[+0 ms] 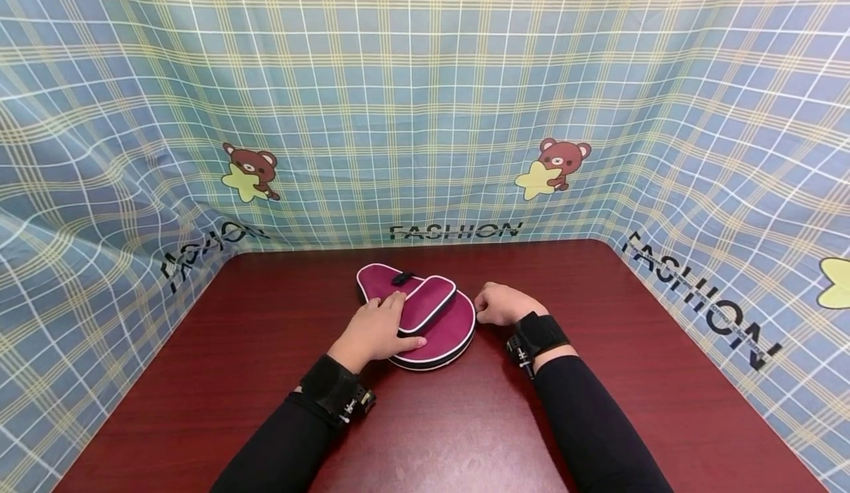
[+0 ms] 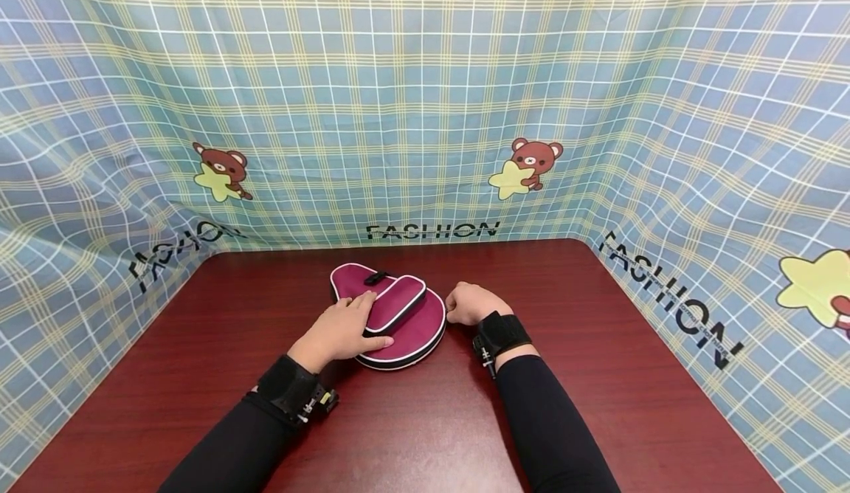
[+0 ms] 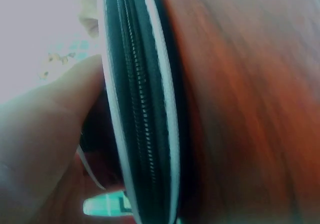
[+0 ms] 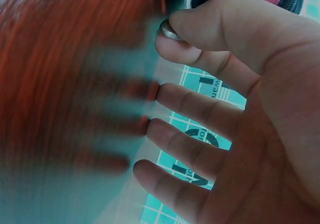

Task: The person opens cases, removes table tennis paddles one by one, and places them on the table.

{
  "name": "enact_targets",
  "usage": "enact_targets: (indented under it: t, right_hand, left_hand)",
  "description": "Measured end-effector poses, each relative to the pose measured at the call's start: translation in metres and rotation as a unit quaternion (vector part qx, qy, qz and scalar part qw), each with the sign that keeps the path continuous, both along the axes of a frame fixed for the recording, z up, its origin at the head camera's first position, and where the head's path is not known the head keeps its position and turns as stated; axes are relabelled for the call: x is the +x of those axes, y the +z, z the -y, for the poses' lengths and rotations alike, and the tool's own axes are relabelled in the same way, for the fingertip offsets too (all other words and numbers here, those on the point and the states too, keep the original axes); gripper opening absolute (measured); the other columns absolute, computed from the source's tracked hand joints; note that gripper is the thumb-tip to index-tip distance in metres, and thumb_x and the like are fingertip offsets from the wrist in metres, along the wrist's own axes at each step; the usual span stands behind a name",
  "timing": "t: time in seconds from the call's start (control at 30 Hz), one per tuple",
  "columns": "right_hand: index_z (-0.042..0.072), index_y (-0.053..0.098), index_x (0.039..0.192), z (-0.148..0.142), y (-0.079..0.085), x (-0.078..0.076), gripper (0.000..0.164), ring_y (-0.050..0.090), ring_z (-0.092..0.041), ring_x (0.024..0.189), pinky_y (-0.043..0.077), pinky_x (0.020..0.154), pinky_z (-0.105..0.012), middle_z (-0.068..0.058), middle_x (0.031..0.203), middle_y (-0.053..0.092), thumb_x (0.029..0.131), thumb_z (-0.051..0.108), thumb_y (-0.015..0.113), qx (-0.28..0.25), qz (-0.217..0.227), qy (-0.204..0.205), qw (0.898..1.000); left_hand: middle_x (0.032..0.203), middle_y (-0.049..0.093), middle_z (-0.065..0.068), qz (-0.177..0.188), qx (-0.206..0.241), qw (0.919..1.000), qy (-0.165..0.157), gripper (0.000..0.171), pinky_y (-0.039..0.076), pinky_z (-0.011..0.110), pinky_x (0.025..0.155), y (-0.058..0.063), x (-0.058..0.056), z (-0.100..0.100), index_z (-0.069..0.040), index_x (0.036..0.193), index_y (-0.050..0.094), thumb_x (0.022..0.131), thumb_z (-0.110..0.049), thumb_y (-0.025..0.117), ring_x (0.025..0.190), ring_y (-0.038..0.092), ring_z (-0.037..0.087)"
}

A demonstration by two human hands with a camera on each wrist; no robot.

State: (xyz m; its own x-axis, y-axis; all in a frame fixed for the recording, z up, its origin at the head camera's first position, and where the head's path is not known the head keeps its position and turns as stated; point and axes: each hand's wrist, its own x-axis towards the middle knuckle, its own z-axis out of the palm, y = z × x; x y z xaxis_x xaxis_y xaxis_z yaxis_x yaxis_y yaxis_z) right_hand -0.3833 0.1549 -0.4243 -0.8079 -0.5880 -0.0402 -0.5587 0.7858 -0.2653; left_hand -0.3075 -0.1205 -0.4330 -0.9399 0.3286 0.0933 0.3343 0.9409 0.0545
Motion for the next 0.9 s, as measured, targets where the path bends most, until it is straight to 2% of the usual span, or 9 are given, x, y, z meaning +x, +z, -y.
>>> enact_targets:
  t: [0.13, 0.23, 0.3, 0.4, 0.53, 0.73, 0.9]
  right_hand:
    - [0.019, 0.052, 0.052, -0.001, 0.0, 0.001, 0.023, 0.043, -0.012, 0.073, 0.034, 0.055, -0.026, 0.001, 0.087, 0.046, 0.074, 0.015, 0.06, 0.017, -0.002, -0.008, 1.0]
    - [0.021, 0.053, 0.052, -0.001, -0.002, 0.001, 0.023, 0.043, -0.011, 0.076, 0.036, 0.057, -0.026, 0.002, 0.089, 0.045, 0.074, 0.016, 0.06, 0.022, 0.0, -0.01, 1.0]
    - [0.022, 0.053, 0.053, -0.001, -0.003, 0.0, 0.023, 0.044, -0.011, 0.076, 0.036, 0.058, -0.026, 0.003, 0.09, 0.045, 0.074, 0.018, 0.059, 0.023, 0.001, -0.01, 1.0]
    - [0.022, 0.054, 0.053, 0.0, -0.003, -0.003, 0.023, 0.044, -0.011, 0.075, 0.036, 0.058, -0.026, 0.003, 0.09, 0.045, 0.074, 0.018, 0.06, 0.019, -0.003, -0.011, 1.0]
    - [0.021, 0.054, 0.052, 0.0, -0.001, -0.004, 0.023, 0.044, -0.011, 0.072, 0.035, 0.056, -0.026, 0.002, 0.09, 0.046, 0.074, 0.017, 0.06, 0.014, -0.002, -0.016, 1.0]
    - [0.018, 0.054, 0.053, 0.0, -0.001, -0.002, 0.021, 0.044, -0.011, 0.071, 0.036, 0.056, -0.026, 0.002, 0.088, 0.047, 0.072, 0.015, 0.061, 0.01, -0.006, -0.008, 1.0]
    - [0.018, 0.054, 0.053, 0.001, -0.001, -0.001, 0.021, 0.043, -0.011, 0.073, 0.036, 0.058, -0.026, 0.003, 0.087, 0.046, 0.072, 0.016, 0.062, 0.009, -0.01, -0.001, 1.0]
  left_hand:
    - [0.142, 0.022, 0.005, 0.007, 0.02, 0.9993, -0.032, 0.105, 0.015, 0.047, 0.1, -0.003, -0.006, 0.008, -0.012, 0.138, 0.03, 0.062, -0.082, 0.041, 0.126, 0.02, 0.031]
    - [0.145, 0.017, 0.006, 0.019, 0.047, 0.9977, -0.045, 0.102, 0.012, 0.049, 0.101, -0.004, -0.009, 0.014, -0.013, 0.137, 0.033, 0.061, -0.081, 0.045, 0.131, 0.011, 0.031]
    - [0.145, 0.018, 0.005, 0.023, 0.053, 0.9974, -0.042, 0.102, 0.013, 0.049, 0.1, -0.004, -0.01, 0.016, -0.015, 0.137, 0.034, 0.06, -0.081, 0.046, 0.131, 0.01, 0.031]
    - [0.143, 0.022, 0.004, 0.018, 0.046, 0.9984, -0.027, 0.103, 0.018, 0.05, 0.099, -0.004, -0.012, 0.016, -0.018, 0.136, 0.035, 0.057, -0.084, 0.043, 0.129, 0.016, 0.033]
    - [0.142, 0.026, 0.002, 0.004, 0.022, 0.9997, 0.008, 0.106, 0.022, 0.056, 0.094, -0.002, -0.011, 0.009, -0.023, 0.135, 0.036, 0.052, -0.088, 0.038, 0.126, 0.025, 0.037]
    - [0.141, 0.029, 0.002, -0.012, -0.009, 0.9987, 0.049, 0.11, 0.021, 0.065, 0.088, -0.002, -0.006, 0.001, -0.023, 0.134, 0.038, 0.048, -0.092, 0.031, 0.121, 0.033, 0.037]
    - [0.132, 0.041, 0.006, -0.053, -0.031, 0.996, 0.065, 0.111, 0.026, 0.063, 0.085, -0.001, -0.001, -0.005, -0.021, 0.127, 0.046, 0.046, -0.093, 0.027, 0.106, 0.047, 0.037]
